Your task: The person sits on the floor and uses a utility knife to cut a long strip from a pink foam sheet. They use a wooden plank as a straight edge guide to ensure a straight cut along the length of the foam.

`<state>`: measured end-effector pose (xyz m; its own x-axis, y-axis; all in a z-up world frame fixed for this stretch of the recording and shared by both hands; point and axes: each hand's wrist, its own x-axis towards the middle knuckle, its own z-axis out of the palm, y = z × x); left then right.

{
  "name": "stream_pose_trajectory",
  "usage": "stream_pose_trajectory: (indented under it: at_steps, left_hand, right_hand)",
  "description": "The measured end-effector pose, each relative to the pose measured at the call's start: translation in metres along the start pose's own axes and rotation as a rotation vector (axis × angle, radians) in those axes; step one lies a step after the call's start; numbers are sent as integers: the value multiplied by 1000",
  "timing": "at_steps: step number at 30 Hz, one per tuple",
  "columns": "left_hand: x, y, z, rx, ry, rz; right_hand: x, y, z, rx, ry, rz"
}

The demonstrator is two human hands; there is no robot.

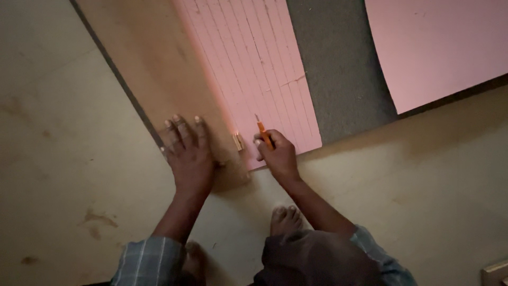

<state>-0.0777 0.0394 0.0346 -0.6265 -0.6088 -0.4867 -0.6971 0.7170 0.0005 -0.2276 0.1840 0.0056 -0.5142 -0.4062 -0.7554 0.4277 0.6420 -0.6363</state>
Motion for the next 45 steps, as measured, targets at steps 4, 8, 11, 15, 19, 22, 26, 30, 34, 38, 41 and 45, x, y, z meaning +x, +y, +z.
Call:
stream_pose_trajectory:
  at_steps: [4, 8, 11, 15, 19, 22, 26, 30, 34, 38, 41, 45]
  left_hand:
    - [1, 2, -4, -95, -89, -32]
    - [2, 1, -7, -58, -86, -32]
    - [2, -1, -7, -36, -60, -15]
    - [0, -1, -11, -154, -70, -16]
    - [2, -2, -17, -168, -99, -62]
    - [2, -1, -19, -220, -138, -89]
    - [1, -1, -19, -203, -95, -67]
    - [0, 0, -18, -189, -63, -57]
    - [-1, 0, -18, -208, -78, -63]
    - [2, 1, -18, -212, -83, -74]
    - [1, 4, -20, -199, -89, -82]
    - [3, 5, -19, -172, -73, -67]
  right_hand:
    - [1, -2, 8, -54, -14, -84]
    - [3, -5, 8, -59, -17, -132]
    - [7, -5, 8, -86, -29, -202]
    - [10, -6, 13, -133, -58, -230]
    - [11, -9, 14, -390, -78, -409]
    - [13, -12, 9, -457, -98, -403]
    - [15, -18, 9, -438, -98, -367]
    - [15, -21, 9, -413, -114, -341]
    - [15, -19, 7, -434, -120, -361]
    - [18, -15, 9, -436, -120, -350]
    - [16, -14, 10, -442, -114, -392]
    - [16, -14, 1, -78, -170, -100]
